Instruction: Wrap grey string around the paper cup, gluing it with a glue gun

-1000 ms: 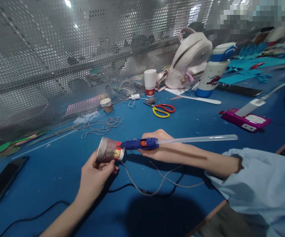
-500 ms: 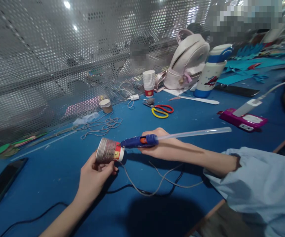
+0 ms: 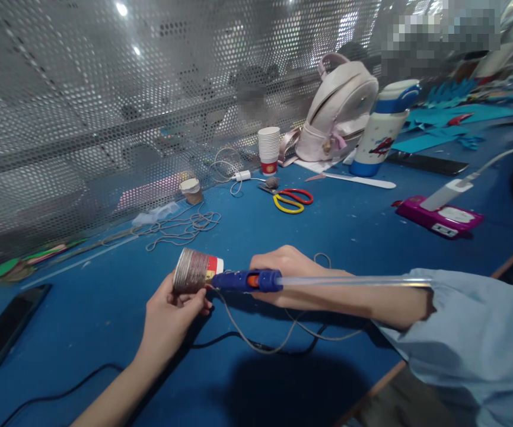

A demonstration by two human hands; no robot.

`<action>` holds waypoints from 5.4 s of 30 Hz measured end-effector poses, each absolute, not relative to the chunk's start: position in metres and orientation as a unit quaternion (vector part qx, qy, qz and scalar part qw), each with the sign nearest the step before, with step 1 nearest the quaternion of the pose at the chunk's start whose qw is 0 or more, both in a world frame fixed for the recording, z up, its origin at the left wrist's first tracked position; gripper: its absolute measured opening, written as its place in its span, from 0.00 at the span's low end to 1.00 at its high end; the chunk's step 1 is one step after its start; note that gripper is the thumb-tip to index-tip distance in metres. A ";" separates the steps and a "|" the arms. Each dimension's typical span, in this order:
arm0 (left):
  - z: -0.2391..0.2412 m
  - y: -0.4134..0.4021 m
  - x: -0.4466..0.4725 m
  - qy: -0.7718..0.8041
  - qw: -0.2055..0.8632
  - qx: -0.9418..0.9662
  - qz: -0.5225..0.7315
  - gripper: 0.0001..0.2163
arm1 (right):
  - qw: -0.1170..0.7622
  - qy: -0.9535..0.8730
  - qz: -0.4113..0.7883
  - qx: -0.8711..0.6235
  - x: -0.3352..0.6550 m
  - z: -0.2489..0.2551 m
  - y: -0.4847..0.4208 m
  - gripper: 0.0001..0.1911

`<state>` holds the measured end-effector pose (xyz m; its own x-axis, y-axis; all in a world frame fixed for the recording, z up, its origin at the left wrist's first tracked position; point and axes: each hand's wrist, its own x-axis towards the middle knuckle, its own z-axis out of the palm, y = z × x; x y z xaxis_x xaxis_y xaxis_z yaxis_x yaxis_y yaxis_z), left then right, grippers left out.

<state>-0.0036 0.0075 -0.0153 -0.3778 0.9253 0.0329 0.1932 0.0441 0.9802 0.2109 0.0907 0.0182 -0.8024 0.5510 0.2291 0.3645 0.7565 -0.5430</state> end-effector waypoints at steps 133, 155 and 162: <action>0.000 -0.010 0.016 0.664 0.318 0.509 0.446 0.12 | 0.348 -0.859 0.280 -0.250 0.184 0.004 0.087 0.05; -0.007 -0.015 0.015 0.661 0.261 0.540 0.451 0.09 | 0.331 -0.840 0.330 -0.275 0.184 0.004 0.089 0.04; -0.008 -0.014 0.005 0.647 0.291 0.548 0.443 0.08 | 0.320 -0.834 0.353 -0.278 0.185 0.006 0.089 0.04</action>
